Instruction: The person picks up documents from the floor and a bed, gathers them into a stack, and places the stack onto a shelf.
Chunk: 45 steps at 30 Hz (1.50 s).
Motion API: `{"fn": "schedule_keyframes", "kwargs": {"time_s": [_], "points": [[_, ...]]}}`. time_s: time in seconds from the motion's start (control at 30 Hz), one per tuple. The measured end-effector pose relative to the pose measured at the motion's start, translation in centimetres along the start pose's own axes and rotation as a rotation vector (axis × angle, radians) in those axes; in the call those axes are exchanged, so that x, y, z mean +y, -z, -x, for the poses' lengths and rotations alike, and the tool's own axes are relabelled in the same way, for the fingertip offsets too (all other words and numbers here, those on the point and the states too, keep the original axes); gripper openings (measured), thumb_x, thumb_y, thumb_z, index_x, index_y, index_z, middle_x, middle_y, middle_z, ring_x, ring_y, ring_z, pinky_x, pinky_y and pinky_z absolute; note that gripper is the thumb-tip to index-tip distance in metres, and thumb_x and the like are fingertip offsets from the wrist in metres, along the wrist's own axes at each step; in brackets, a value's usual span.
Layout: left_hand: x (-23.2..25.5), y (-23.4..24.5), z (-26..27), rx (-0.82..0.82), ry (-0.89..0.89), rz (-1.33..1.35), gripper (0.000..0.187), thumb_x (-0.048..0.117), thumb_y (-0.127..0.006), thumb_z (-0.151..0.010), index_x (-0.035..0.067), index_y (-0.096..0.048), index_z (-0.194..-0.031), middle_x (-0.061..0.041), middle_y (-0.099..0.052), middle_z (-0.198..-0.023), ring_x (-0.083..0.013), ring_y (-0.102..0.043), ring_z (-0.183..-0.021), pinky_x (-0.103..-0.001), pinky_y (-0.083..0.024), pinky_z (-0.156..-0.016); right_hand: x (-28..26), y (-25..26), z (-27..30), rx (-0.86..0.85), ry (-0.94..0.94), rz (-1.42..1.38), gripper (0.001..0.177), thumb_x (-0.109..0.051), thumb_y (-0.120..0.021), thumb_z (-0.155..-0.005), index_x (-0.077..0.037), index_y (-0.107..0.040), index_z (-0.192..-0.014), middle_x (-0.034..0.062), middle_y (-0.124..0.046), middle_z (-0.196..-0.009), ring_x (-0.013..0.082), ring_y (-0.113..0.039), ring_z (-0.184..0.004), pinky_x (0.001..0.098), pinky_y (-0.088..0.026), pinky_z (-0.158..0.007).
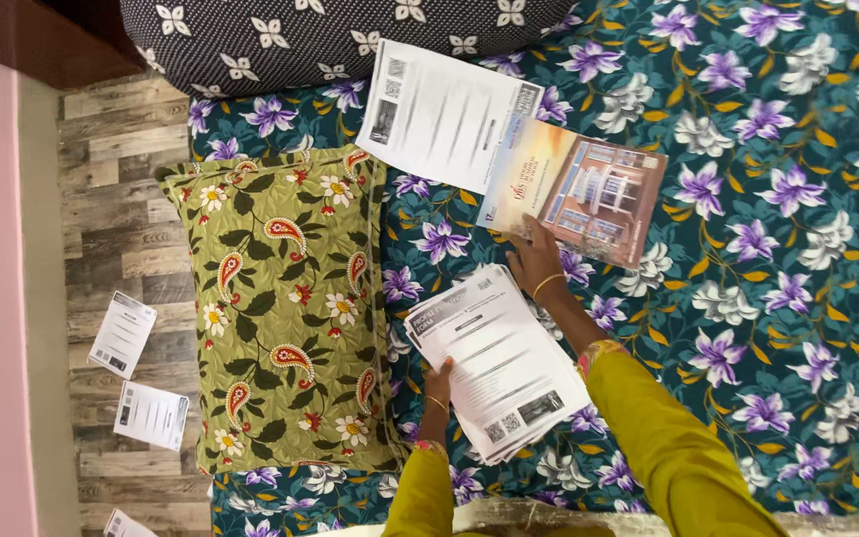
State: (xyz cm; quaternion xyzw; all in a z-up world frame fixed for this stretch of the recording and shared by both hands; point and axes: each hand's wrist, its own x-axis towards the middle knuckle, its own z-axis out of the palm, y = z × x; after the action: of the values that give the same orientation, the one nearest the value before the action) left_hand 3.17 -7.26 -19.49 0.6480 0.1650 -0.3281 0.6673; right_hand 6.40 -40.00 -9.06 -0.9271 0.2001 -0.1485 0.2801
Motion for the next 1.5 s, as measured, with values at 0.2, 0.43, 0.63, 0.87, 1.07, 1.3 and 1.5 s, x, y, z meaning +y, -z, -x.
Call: {"fn": "schedule_keyframes", "kwargs": {"time_s": [0.2, 0.43, 0.63, 0.87, 1.07, 1.3, 1.5], "points": [[2.1, 0.5, -1.2, -0.069, 0.226, 0.018, 0.048, 0.03, -0.073, -0.091, 0.004, -0.065, -0.131, -0.004, -0.07, -0.126, -0.0182, -0.066, -0.112, -0.034, -0.051, -0.095, -3.1, -8.2, -13.3, -0.191, 0.227, 0.28, 0.047, -0.022, -0.073, -0.079, -0.014, -0.07, -0.126, 0.0203, -0.028, -0.16, 0.0456, -0.03, -0.142, 0.0587, -0.034, -0.107], [0.9, 2.1, -2.1, -0.092, 0.406, 0.061, 0.058, 0.039, -0.078, -0.086, 0.008, -0.064, -0.134, -0.003, -0.068, -0.129, -0.0209, -0.063, -0.117, -0.038, -0.047, -0.101, -4.6, -9.8, -16.4, 0.083, 0.249, 0.27, 0.029, -0.007, -0.061, -0.099, 0.0, -0.068, -0.126, 0.0093, -0.048, -0.154, 0.0345, -0.044, -0.138, 0.0509, -0.04, -0.109], [-0.4, 2.8, -2.2, -0.217, 0.259, 0.165, 0.051, 0.032, -0.076, -0.09, 0.005, -0.066, -0.132, -0.003, -0.071, -0.124, -0.0175, -0.064, -0.111, -0.035, -0.048, -0.097, -9.3, 2.0, -2.4, -0.005, 0.448, -0.251, 0.027, 0.011, -0.063, -0.087, -0.011, -0.064, -0.104, 0.0044, -0.072, -0.115, 0.0248, -0.064, -0.111, 0.0488, -0.041, -0.109], [0.5, 4.8, -1.4, -0.337, 0.416, 0.234, 0.035, 0.024, -0.062, -0.099, 0.002, -0.068, -0.125, -0.009, -0.075, -0.108, -0.0166, -0.074, -0.086, -0.034, -0.059, -0.077, 0.2, 3.6, 12.2, -0.581, 0.556, 0.043, 0.029, -0.006, -0.071, -0.081, -0.014, -0.069, -0.108, -0.0029, -0.072, -0.1, 0.0233, -0.059, -0.122, 0.0644, -0.028, -0.115], [1.1, 5.5, 0.7, -0.267, 0.444, 0.372, 0.046, 0.031, -0.062, -0.099, 0.002, -0.06, -0.136, -0.009, -0.069, -0.129, -0.0203, -0.068, -0.113, -0.034, -0.055, -0.096, 2.1, 2.6, 13.5, -0.476, 0.429, 0.083, 0.039, 0.002, -0.065, -0.074, -0.013, -0.068, -0.11, 0.0083, -0.069, -0.117, 0.027, -0.054, -0.128, 0.0482, -0.035, -0.116], [0.5, 4.3, 2.0, -0.186, 0.198, -0.052, 0.055, 0.022, -0.079, -0.09, -0.001, -0.059, -0.136, -0.01, -0.068, -0.13, -0.0192, -0.064, -0.114, -0.032, -0.05, -0.098, 0.4, -0.4, 14.2, -0.446, 0.358, 0.053, 0.04, 0.009, -0.059, -0.083, -0.015, -0.068, -0.114, 0.0067, -0.063, -0.129, 0.0298, -0.052, -0.132, 0.0478, -0.039, -0.113], [0.4, 3.8, 2.1, -0.13, 0.193, -0.096, 0.048, 0.019, -0.079, -0.088, -0.002, -0.063, -0.128, -0.011, -0.072, -0.121, -0.0209, -0.067, -0.106, -0.034, -0.053, -0.092, 6.6, 5.1, 7.2, -0.035, 0.102, 0.374, 0.057, 0.001, -0.063, -0.077, -0.007, -0.061, -0.133, 0.0155, -0.055, -0.147, 0.0386, -0.045, -0.136, 0.0533, -0.035, -0.11]]}}
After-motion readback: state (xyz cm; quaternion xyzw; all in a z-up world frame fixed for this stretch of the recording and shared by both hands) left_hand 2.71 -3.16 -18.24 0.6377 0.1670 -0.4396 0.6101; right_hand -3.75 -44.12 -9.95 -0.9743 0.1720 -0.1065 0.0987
